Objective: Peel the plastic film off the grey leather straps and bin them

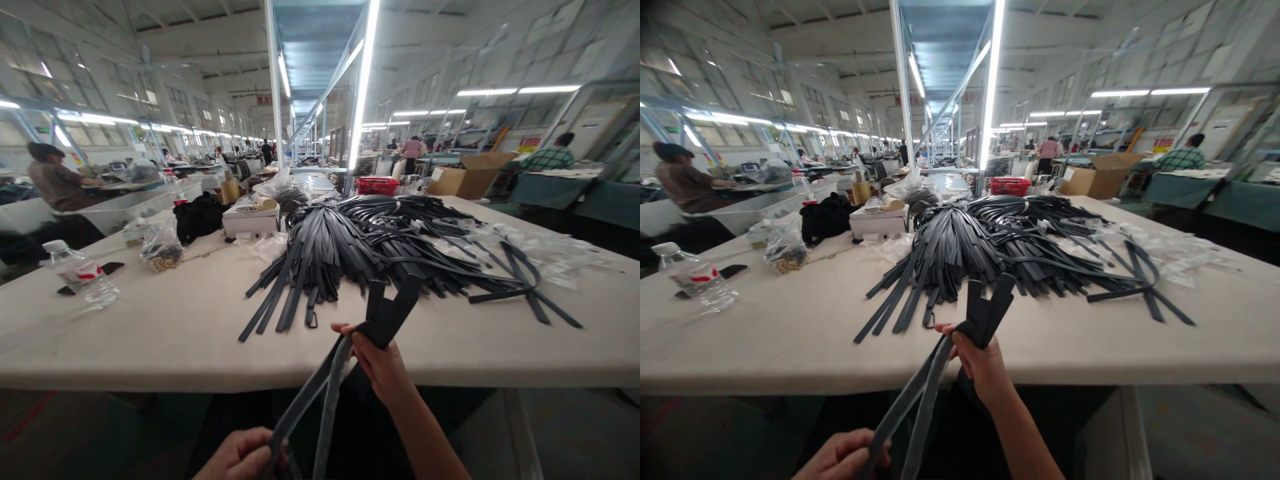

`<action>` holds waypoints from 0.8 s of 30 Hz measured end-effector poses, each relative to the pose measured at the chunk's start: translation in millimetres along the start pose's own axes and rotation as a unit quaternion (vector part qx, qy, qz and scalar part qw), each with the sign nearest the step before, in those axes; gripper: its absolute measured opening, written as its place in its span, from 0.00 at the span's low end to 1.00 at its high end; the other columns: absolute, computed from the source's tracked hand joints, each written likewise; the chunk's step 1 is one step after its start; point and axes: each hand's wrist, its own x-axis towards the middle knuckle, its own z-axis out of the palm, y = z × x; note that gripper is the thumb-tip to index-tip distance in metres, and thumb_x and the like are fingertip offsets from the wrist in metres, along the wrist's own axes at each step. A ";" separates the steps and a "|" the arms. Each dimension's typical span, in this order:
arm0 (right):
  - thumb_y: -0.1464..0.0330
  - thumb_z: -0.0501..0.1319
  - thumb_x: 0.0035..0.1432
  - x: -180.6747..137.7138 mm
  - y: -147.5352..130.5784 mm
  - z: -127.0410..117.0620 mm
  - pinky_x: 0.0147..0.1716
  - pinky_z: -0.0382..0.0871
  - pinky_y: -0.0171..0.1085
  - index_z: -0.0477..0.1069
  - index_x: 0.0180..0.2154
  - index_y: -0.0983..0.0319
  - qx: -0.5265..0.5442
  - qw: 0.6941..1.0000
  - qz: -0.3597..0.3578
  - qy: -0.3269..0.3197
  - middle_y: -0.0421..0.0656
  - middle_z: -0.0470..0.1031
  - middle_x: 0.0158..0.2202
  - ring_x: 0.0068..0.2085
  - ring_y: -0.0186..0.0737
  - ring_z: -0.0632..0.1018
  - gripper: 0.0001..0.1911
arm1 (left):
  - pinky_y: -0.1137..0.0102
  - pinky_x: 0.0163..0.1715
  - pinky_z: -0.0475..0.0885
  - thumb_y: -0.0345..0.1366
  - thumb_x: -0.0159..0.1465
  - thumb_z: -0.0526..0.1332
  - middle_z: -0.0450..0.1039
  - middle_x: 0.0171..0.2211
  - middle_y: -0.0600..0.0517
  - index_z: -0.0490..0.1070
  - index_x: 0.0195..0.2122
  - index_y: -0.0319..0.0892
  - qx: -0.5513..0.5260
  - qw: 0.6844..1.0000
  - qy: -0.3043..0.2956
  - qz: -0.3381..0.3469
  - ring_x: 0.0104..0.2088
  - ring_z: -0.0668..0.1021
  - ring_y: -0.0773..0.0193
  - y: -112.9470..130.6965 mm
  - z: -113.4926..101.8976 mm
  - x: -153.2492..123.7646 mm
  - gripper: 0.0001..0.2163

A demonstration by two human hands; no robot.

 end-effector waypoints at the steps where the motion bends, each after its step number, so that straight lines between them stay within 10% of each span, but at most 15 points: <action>1: 0.58 0.69 0.50 -1.8 1.3 3.9 0.10 0.47 0.27 0.81 0.32 0.61 -0.001 1.000 0.005 -0.012 0.49 0.83 0.39 0.15 0.22 0.59 0.13 | 0.66 0.41 0.70 0.57 0.59 0.60 0.75 0.42 0.46 0.75 0.47 0.42 0.001 1.000 0.007 0.019 0.40 0.76 0.55 4.6 -1.7 4.2 0.25; 5: 0.57 0.69 0.49 -8.5 7.7 22.7 0.10 0.48 0.28 0.82 0.31 0.60 0.008 0.999 -0.011 -0.050 0.48 0.83 0.38 0.16 0.25 0.63 0.13 | 0.56 0.55 0.64 0.61 0.55 0.60 0.73 0.52 0.43 0.62 0.62 0.44 0.028 0.992 0.031 0.120 0.53 0.73 0.46 35.2 -0.7 29.8 0.38; 10: 0.58 0.68 0.50 -11.3 7.3 31.9 0.10 0.48 0.27 0.82 0.32 0.59 -0.018 0.998 0.005 -0.067 0.47 0.83 0.39 0.17 0.26 0.67 0.12 | 0.61 0.54 0.64 0.57 0.54 0.65 0.74 0.50 0.45 0.68 0.57 0.43 0.053 0.975 0.047 0.208 0.52 0.72 0.48 71.1 21.6 57.1 0.33; 16: 0.60 0.69 0.50 -14.3 -10.1 9.8 0.10 0.50 0.28 0.82 0.31 0.60 -0.063 0.997 -0.033 0.018 0.47 0.83 0.36 0.20 0.29 0.67 0.10 | 0.72 0.31 0.63 0.49 0.62 0.60 0.75 0.28 0.52 0.78 0.37 0.37 0.062 0.992 0.038 0.102 0.28 0.70 0.66 62.1 41.3 67.9 0.18; 21: 0.61 0.69 0.50 -23.5 -18.3 -19.9 0.09 0.46 0.28 0.81 0.30 0.62 -0.063 0.991 -0.053 0.109 0.47 0.83 0.35 0.16 0.25 0.62 0.10 | 0.73 0.30 0.64 0.46 0.61 0.61 0.72 0.25 0.54 0.76 0.33 0.38 0.147 0.987 0.010 0.070 0.28 0.71 0.66 49.1 54.7 65.8 0.14; 24: 0.61 0.69 0.50 -31.7 -33.5 -52.1 0.10 0.49 0.28 0.80 0.30 0.63 -0.055 0.975 -0.091 0.195 0.47 0.83 0.34 0.15 0.23 0.60 0.11 | 0.68 0.44 0.70 0.46 0.60 0.63 0.78 0.40 0.50 0.75 0.47 0.42 0.142 0.984 -0.006 0.106 0.41 0.76 0.57 45.5 57.0 64.5 0.18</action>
